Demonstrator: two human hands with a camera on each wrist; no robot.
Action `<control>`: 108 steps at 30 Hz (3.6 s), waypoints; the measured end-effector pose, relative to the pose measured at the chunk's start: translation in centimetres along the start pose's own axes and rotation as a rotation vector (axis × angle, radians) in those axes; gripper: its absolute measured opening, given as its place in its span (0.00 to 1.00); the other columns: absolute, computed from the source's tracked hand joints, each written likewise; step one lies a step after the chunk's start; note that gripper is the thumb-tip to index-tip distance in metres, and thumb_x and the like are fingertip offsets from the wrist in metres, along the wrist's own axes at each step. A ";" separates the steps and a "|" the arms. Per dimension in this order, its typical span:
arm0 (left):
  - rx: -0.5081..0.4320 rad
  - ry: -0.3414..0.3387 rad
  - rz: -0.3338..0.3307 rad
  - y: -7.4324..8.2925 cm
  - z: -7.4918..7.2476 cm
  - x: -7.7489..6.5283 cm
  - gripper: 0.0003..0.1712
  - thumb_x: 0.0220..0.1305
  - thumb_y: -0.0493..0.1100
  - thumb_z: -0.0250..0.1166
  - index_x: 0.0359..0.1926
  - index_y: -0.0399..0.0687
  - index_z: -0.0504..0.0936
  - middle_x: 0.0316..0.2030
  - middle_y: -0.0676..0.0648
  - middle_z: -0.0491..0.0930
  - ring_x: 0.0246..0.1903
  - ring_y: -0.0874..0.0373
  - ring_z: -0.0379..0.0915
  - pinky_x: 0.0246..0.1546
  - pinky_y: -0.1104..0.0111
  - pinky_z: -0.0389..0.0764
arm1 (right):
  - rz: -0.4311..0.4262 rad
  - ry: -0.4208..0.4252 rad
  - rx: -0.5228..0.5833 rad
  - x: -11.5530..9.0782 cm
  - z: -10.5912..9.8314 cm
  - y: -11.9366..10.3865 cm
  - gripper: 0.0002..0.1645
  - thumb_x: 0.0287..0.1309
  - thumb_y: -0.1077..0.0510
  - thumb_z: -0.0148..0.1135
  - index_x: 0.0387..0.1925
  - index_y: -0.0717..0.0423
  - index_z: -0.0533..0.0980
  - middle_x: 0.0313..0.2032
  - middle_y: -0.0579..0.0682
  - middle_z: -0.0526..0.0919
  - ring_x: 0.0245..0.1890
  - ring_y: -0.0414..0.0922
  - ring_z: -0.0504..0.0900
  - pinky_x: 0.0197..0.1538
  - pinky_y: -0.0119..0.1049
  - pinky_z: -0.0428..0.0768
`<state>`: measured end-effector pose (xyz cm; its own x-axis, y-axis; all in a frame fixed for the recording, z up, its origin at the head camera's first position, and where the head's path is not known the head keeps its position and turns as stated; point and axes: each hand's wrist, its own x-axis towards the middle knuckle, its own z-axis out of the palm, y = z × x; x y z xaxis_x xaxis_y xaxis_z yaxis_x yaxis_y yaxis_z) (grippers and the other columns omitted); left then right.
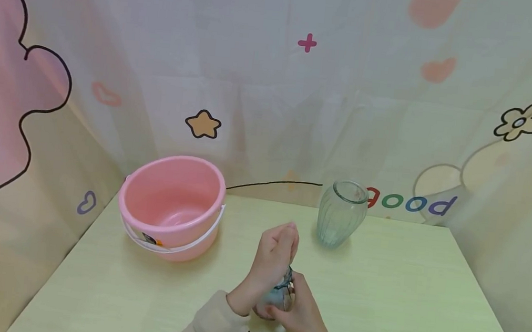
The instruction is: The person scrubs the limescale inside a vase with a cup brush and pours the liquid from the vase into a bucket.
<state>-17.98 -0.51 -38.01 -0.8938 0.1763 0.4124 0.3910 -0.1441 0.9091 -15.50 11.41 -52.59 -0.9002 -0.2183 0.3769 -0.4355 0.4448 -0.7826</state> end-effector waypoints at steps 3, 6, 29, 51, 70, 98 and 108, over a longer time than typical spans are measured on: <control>0.002 -0.010 -0.001 -0.4 -0.1 0.0 0.23 0.68 0.37 0.41 0.13 0.42 0.60 0.08 0.52 0.56 0.09 0.61 0.51 0.12 0.72 0.52 | 0.006 0.002 0.000 0.0 0.0 -0.1 0.45 0.33 0.58 0.74 0.56 0.49 0.62 0.50 0.41 0.69 0.47 0.40 0.70 0.45 0.43 0.75; 0.013 -0.006 0.006 -0.9 -0.1 0.0 0.23 0.68 0.37 0.41 0.13 0.42 0.60 0.08 0.52 0.56 0.09 0.61 0.51 0.12 0.72 0.52 | 0.020 0.004 0.004 -0.1 0.0 -0.3 0.45 0.34 0.57 0.74 0.57 0.48 0.61 0.52 0.42 0.69 0.48 0.40 0.70 0.45 0.44 0.74; 0.050 0.034 0.059 -1.5 0.5 0.0 0.22 0.64 0.36 0.43 0.11 0.45 0.58 0.07 0.51 0.55 0.09 0.59 0.50 0.12 0.72 0.51 | -0.175 -0.262 0.015 0.5 -2.6 0.8 0.37 0.51 0.56 0.64 0.61 0.47 0.58 0.56 0.48 0.66 0.53 0.45 0.65 0.48 0.49 0.73; 0.069 -0.003 0.136 1.2 0.4 0.9 0.21 0.64 0.38 0.41 0.12 0.46 0.60 0.08 0.49 0.57 0.10 0.57 0.52 0.13 0.70 0.53 | 0.017 -0.272 0.039 0.2 -2.2 0.4 0.40 0.52 0.43 0.61 0.63 0.41 0.54 0.59 0.42 0.64 0.57 0.42 0.64 0.55 0.46 0.68; 0.048 -0.040 0.018 0.0 0.8 -0.4 0.22 0.64 0.37 0.43 0.11 0.44 0.57 0.07 0.53 0.54 0.10 0.60 0.47 0.13 0.72 0.50 | -0.068 -0.248 0.079 0.2 -2.1 0.6 0.38 0.53 0.51 0.62 0.62 0.43 0.55 0.56 0.43 0.66 0.54 0.43 0.67 0.51 0.45 0.72; 0.060 -0.020 0.120 1.5 0.2 0.1 0.21 0.61 0.33 0.42 0.11 0.47 0.57 0.08 0.53 0.55 0.10 0.59 0.51 0.13 0.71 0.52 | -0.040 -0.152 0.048 0.2 -1.2 0.1 0.42 0.44 0.57 0.69 0.60 0.48 0.57 0.56 0.47 0.67 0.53 0.44 0.67 0.47 0.45 0.75; 0.050 -0.025 0.119 1.5 0.0 0.8 0.22 0.64 0.36 0.41 0.12 0.46 0.58 0.07 0.51 0.55 0.09 0.57 0.51 0.12 0.70 0.52 | 0.000 -0.123 0.042 0.2 -0.9 -0.2 0.42 0.42 0.58 0.70 0.58 0.50 0.59 0.54 0.46 0.67 0.53 0.43 0.67 0.47 0.42 0.75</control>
<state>-18.15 -0.62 -36.36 -0.8348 0.1847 0.5186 0.5053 -0.1166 0.8550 -15.56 12.09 -51.94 -0.8920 -0.3241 0.3150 -0.4323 0.4086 -0.8038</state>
